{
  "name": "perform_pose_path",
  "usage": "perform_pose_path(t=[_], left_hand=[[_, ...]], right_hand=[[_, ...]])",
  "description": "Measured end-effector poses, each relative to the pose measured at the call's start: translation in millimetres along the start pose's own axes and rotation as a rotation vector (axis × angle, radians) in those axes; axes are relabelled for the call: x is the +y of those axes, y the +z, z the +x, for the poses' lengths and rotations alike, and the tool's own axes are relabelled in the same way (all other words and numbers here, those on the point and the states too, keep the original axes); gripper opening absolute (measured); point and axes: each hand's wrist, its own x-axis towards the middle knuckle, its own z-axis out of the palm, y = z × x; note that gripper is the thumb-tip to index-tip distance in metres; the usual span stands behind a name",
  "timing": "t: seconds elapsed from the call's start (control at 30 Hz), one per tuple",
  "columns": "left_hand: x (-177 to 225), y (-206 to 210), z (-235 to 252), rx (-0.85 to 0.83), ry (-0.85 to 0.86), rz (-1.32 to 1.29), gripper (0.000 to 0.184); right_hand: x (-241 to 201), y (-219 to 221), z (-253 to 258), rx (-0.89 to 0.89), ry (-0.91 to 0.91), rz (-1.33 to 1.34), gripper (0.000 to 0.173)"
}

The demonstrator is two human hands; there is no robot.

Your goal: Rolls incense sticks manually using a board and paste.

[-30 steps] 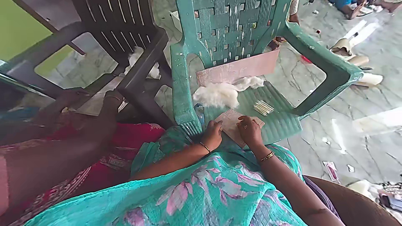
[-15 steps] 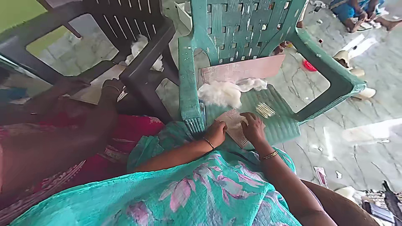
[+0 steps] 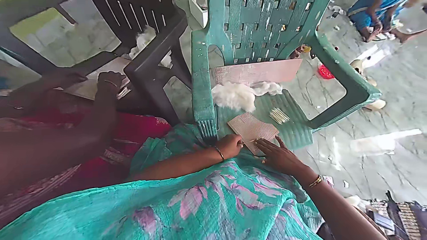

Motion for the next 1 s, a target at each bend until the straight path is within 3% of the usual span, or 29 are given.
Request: perform_pose_path(t=[0.1, 0.2, 0.37, 0.47, 0.63, 0.77, 0.8, 0.9, 1.0], left_hand=[[-3, 0, 2, 0.108, 0.007, -0.03, 0.029], [-5, -1, 7, 0.225, -0.02, -0.043, 0.028], [-4, -4, 14, 0.232, -0.086, 0.022, 0.028], [-5, -4, 15, 0.214, -0.097, 0.033, 0.027], [-5, 1, 9, 0.103, -0.067, 0.035, 0.029], [1, 3, 4, 0.024, -0.024, 0.06, 0.03], [2, 4, 2, 0.017, -0.02, 0.065, 0.031], [5, 5, -3, 0.027, 0.004, 0.068, 0.031], [7, 6, -8, 0.053, 0.043, 0.056, 0.03]], right_hand=[[13, -1, -1, 0.253, -0.029, 0.07, 0.051], [16, -7, 24, 0.305, 0.047, 0.039, 0.052], [6, -7, 84, 0.218, 0.091, 0.016, 0.059], [-1, -5, 93, 0.101, 0.089, -0.017, 0.064], [-5, 1, 50, -0.045, 0.045, -0.044, 0.073], [-6, 5, 12, -0.056, 0.008, -0.06, 0.067], [-5, 6, 4, 0.005, -0.016, -0.038, 0.063], [3, 21, -9, 0.477, -0.158, 0.028, 0.041], [3, 27, -9, 0.75, -0.114, 0.018, 0.024]])
